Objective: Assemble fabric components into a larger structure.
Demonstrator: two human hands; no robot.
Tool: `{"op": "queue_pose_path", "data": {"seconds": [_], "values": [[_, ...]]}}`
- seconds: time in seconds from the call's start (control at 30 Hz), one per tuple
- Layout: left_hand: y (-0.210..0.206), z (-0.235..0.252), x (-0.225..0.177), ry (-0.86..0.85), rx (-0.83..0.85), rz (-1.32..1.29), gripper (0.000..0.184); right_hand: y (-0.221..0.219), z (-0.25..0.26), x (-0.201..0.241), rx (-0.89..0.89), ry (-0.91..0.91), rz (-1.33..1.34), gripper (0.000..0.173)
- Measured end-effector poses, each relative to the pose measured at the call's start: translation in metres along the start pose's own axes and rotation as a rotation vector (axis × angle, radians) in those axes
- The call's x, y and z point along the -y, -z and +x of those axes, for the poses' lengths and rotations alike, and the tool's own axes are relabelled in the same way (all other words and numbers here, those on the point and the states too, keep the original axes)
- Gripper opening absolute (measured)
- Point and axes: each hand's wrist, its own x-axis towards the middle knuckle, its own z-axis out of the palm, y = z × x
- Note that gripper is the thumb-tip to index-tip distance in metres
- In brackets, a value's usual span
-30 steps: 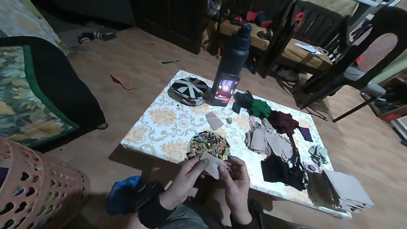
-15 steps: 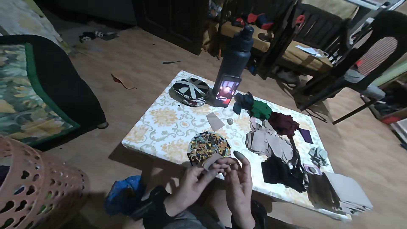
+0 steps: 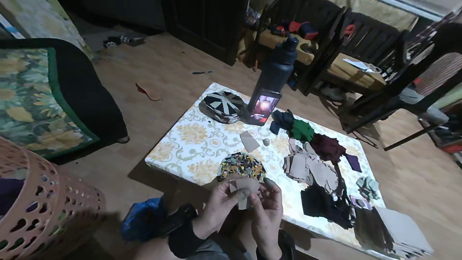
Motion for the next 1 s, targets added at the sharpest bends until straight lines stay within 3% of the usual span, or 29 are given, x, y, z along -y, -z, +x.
{"op": "queue_pose_path", "data": {"seconds": [0.13,0.23,0.33,0.47,0.57,0.63,0.7,0.8,1.0], "values": [[0.015,0.005,0.002,-0.052,0.004,0.143,0.027,-0.004,0.002,0.0,-0.034,-0.001,0.028,0.032],[0.036,0.017,-0.003,-0.157,0.03,0.309,0.021,-0.002,0.006,-0.001,-0.029,-0.007,0.032,0.038],[0.064,0.035,-0.012,-0.242,-0.055,0.496,0.024,0.006,0.017,0.002,-0.036,-0.016,-0.069,0.043],[0.102,0.056,-0.023,-0.25,-0.118,0.956,0.033,0.016,0.032,0.003,0.026,-0.047,-0.228,0.045],[0.119,0.065,-0.025,-0.229,-0.117,1.374,0.027,0.016,0.039,-0.001,0.113,-0.056,-0.274,0.05],[0.122,0.068,-0.026,-0.243,-0.145,1.508,0.04,0.014,0.044,-0.002,0.177,-0.058,-0.311,0.051],[0.119,0.069,-0.027,-0.283,-0.194,1.526,0.056,0.011,0.047,-0.003,0.223,-0.066,-0.331,0.053],[0.106,0.061,-0.023,-0.391,-0.186,1.354,0.043,0.009,0.053,-0.003,0.296,-0.13,-0.302,0.05],[0.075,0.051,-0.025,-0.083,0.306,0.659,0.046,0.001,0.065,-0.001,0.474,-0.27,-0.251,0.055]]}}
